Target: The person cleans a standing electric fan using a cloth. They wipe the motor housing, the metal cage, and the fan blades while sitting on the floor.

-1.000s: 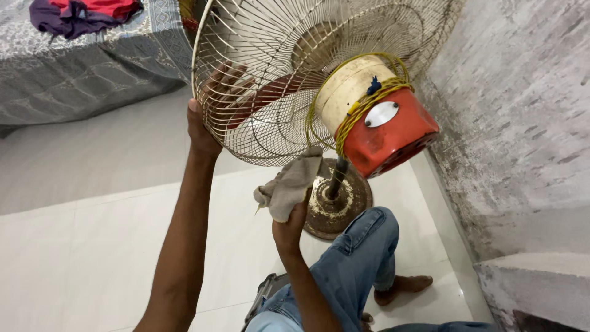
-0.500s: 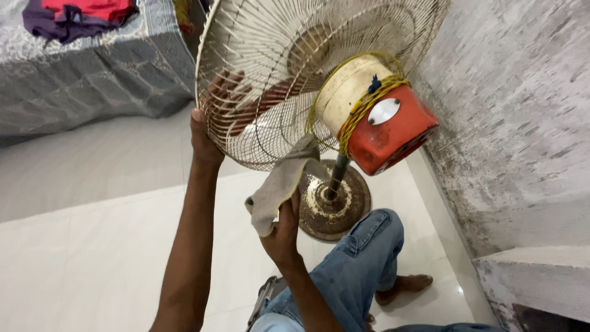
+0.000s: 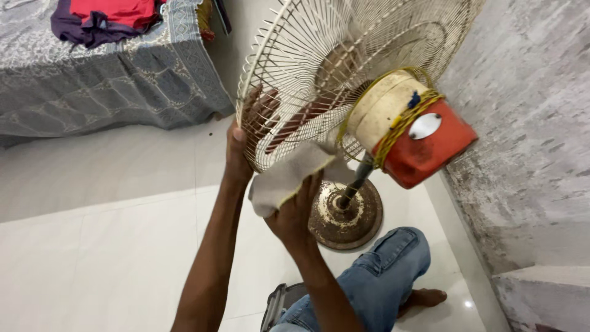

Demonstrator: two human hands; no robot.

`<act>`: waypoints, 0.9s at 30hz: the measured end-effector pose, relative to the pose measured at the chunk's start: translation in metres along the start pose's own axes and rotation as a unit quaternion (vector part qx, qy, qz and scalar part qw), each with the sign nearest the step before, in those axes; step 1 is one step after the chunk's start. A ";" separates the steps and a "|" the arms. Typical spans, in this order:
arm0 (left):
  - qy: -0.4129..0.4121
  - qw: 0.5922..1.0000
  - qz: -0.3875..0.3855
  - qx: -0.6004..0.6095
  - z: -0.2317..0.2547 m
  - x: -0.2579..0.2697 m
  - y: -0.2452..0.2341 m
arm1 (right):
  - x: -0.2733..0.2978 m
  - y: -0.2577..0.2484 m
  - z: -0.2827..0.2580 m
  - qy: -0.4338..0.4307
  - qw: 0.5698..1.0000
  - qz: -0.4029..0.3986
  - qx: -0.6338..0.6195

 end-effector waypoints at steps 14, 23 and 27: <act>0.025 0.999 0.024 -0.013 -0.009 0.006 -0.011 | -0.021 0.026 0.085 -0.064 0.983 -0.006 0.175; 0.028 0.999 0.001 0.024 -0.007 -0.005 -0.009 | 0.086 0.022 0.146 0.133 0.963 -0.026 0.232; 0.033 0.998 -0.014 0.053 -0.017 -0.004 -0.010 | 0.109 0.010 0.176 0.295 0.953 -0.023 0.057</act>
Point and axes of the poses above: each hand's wrist, its own x-axis away from the middle knuckle, its own y-axis out of the palm, z = x × y, the point moved 9 cm from there along -x, towards the middle knuckle, and after that the axes turned 2 degrees about -z, right-handed, at the moved point
